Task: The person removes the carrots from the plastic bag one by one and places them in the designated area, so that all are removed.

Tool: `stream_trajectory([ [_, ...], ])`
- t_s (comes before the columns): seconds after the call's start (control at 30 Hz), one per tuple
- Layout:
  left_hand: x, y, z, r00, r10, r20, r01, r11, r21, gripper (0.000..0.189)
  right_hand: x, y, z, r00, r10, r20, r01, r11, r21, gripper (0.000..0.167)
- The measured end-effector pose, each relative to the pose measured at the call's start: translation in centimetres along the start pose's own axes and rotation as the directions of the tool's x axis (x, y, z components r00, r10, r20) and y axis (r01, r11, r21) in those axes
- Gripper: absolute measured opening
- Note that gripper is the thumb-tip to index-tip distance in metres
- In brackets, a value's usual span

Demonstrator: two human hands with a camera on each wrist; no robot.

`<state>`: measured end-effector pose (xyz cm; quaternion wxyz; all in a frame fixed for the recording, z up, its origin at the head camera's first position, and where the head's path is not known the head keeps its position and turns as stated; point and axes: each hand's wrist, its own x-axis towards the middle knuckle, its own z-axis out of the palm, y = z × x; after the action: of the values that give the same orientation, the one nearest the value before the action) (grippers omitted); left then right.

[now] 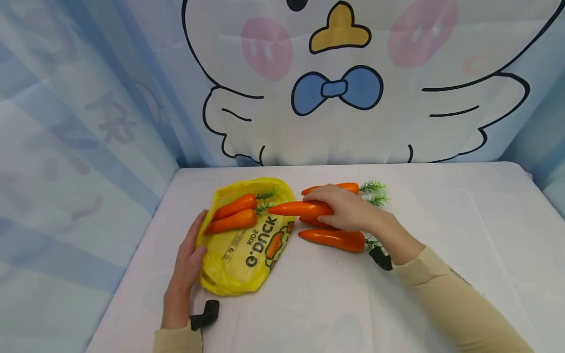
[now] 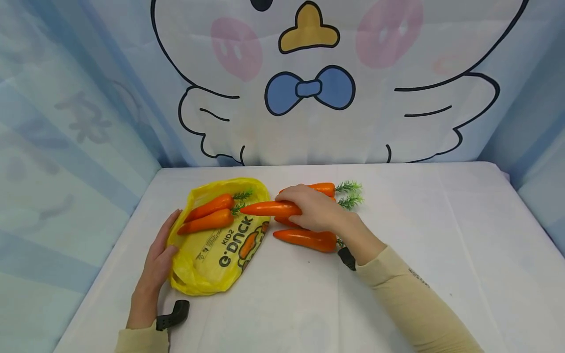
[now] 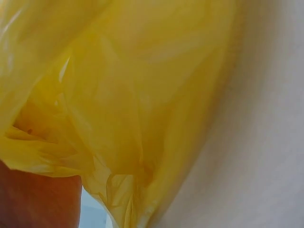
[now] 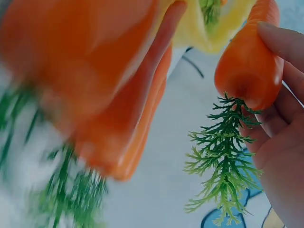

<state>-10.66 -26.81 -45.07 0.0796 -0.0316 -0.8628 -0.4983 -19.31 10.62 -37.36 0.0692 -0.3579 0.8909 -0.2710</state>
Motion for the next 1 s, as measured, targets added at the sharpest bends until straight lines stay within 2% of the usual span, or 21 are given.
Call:
stream_trajectory([
  [0.5, 0.0, 0.3, 0.2, 1.000, -0.010, 0.009, 0.010, 1.000, 0.015, 0.081, -5.2, 4.0, -5.8, 0.990, 0.085, -0.114, -0.090, 0.995, -0.036, 0.046],
  [0.73, 0.0, 0.0, 0.1, 1.000, 0.010, 0.010, -0.010, 1.000, 0.001, 0.081, -6.8, 6.5, -6.7, 0.975, 0.145, -0.169, -0.158, 0.985, -0.065, 0.047],
  [1.0, 0.0, -0.2, 0.2, 1.000, 0.014, 0.003, -0.014, 1.000, 0.005, 0.081, -7.9, 9.2, -7.4, 0.964, 0.196, -0.180, -0.213, 0.974, -0.080, 0.047],
])
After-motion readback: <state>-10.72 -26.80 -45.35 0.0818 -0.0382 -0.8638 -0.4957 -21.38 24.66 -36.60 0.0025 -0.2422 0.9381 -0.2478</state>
